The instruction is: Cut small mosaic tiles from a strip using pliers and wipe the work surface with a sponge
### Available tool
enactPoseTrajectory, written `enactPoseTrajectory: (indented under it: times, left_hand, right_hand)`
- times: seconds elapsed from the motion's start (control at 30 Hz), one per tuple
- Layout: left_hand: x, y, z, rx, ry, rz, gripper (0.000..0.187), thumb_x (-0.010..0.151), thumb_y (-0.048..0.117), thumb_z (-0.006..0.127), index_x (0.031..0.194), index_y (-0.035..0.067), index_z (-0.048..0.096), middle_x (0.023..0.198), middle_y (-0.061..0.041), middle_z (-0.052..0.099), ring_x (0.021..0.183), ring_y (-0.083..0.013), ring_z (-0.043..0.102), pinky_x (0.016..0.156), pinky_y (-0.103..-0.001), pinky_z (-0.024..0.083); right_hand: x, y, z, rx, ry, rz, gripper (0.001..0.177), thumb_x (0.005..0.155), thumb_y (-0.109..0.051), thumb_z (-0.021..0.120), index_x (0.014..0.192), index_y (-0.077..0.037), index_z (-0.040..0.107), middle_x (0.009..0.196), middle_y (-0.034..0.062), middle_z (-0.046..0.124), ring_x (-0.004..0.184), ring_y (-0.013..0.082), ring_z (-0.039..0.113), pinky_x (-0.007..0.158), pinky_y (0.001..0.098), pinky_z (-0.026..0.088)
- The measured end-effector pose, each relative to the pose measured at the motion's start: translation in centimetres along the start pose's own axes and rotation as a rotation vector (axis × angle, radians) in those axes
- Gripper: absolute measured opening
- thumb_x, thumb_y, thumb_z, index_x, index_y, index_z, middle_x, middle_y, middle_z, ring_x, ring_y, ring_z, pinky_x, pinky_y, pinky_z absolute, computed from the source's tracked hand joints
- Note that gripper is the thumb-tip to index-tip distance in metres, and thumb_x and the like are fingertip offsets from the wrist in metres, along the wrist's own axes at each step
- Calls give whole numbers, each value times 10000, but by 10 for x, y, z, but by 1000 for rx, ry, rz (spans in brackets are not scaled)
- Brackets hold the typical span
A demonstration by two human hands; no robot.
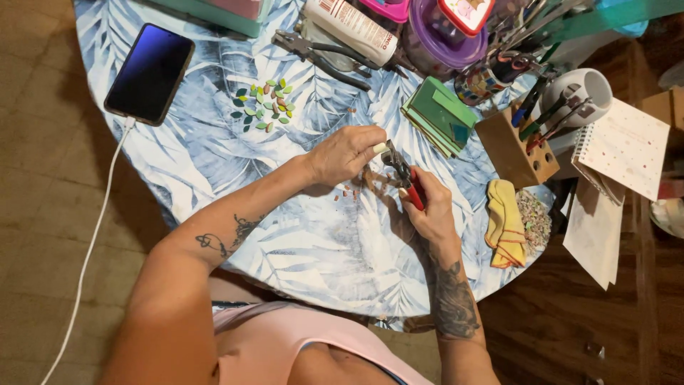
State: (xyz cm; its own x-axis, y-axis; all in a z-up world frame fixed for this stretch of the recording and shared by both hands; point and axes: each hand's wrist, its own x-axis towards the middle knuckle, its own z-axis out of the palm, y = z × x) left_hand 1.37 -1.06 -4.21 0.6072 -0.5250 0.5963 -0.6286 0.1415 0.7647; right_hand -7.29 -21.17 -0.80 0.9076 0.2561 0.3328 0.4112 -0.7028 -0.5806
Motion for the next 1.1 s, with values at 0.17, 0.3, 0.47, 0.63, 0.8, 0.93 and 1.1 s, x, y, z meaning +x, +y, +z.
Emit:
enactPoseTrajectory:
  times: [0.17,0.3,0.47,0.63,0.8,0.93,1.1]
  left_hand:
    - [3,6,-6,42,-36,-15,185,874,100,358,924,48,529,784,-135,548,729,-338,566,656,-374,465]
    - [3,11,-8,117,-57,-5,161,872,125,366,879,66,517,755,-124,538,716,-339,558,633,-373,462]
    - [3,16,-10,152,-80,-6,153,874,138,375,889,86,518,751,-114,537,718,-334,560,633,-375,467]
    - [4,18,-12,166,-84,-10,158,878,152,365,874,105,516,737,-96,533,714,-315,565,633,-357,470]
    - [5,21,-12,142,-103,7,166,880,153,354,853,92,506,734,-109,526,717,-332,557,632,-372,467]
    - [4,18,-8,109,-102,-24,161,876,137,365,872,100,521,753,-107,546,736,-323,567,654,-361,470]
    - [4,15,-6,20,-61,-48,162,870,123,381,899,98,539,775,-111,559,757,-307,575,673,-360,469]
  right_hand:
    - [1,2,0,8,-15,1,423,661,-80,636,1056,24,527,863,179,559,788,365,561,697,413,437]
    - [0,3,-2,14,-40,0,467,650,-83,649,1086,19,518,886,174,551,815,364,555,723,424,429]
    - [2,-1,-4,21,-55,-2,473,647,-75,647,1093,6,513,884,165,542,806,347,554,726,416,428]
    - [-1,10,-1,5,-53,-8,468,626,-64,648,1068,16,519,862,164,541,773,354,556,697,417,431]
    - [-3,15,-1,14,-66,23,425,630,-85,659,1032,-21,535,820,131,545,745,314,562,676,382,432]
    - [-6,15,0,22,-51,37,371,648,-101,655,993,-21,544,746,141,533,669,319,556,613,381,430]
    - [-9,24,6,34,11,69,251,674,-145,661,904,-80,585,652,76,547,582,226,548,550,300,428]
